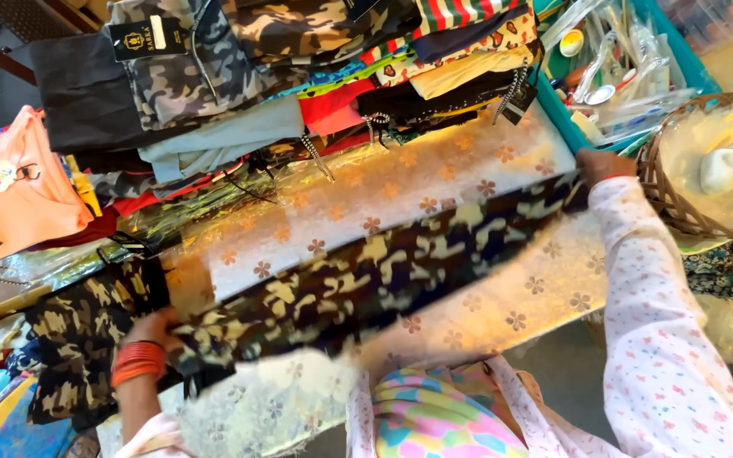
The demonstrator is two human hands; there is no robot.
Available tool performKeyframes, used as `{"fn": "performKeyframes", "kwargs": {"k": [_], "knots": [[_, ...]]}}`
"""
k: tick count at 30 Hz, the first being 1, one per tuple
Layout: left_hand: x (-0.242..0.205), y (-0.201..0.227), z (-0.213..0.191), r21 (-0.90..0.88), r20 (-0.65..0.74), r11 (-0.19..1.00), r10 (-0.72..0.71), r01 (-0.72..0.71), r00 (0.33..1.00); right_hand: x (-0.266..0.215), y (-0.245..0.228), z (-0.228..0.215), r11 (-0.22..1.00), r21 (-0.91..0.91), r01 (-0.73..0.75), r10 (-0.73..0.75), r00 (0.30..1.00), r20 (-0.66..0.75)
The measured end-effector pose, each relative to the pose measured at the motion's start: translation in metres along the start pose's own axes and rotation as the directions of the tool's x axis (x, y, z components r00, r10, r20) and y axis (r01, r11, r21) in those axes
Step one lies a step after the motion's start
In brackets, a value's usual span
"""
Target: Folding camouflage pants on a table.
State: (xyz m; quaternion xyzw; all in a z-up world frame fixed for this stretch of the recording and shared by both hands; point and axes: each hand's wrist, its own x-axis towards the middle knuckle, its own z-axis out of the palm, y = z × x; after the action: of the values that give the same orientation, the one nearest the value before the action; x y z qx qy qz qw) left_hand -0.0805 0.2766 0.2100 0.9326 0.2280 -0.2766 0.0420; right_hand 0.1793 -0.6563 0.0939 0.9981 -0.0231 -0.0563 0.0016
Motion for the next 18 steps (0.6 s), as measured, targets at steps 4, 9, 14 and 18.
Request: {"fn": "performKeyframes", "kwargs": {"k": [4,9,14,18], "knots": [[-0.062,0.023,-0.074,0.053,-0.295,0.998,-0.004,0.02,0.956,-0.001,0.005,-0.052,0.997,0.069,0.016,-0.003,0.982,-0.189],[-0.047,-0.015,-0.02,0.303,-0.738,0.951,0.278,-0.066,0.615,-0.016,0.003,-0.06,0.947,0.314,0.072,0.062,0.916,-0.397],[-0.044,-0.007,0.088,0.489,-0.56,0.871,0.36,-0.054,0.746,-0.039,0.021,0.022,0.965,0.253,0.067,0.044,0.912,-0.408],[-0.056,-0.003,0.168,0.391,-0.447,0.89,0.407,-0.235,0.796,-0.065,0.04,0.07,0.969,0.247,-0.03,0.087,0.971,-0.223]]}}
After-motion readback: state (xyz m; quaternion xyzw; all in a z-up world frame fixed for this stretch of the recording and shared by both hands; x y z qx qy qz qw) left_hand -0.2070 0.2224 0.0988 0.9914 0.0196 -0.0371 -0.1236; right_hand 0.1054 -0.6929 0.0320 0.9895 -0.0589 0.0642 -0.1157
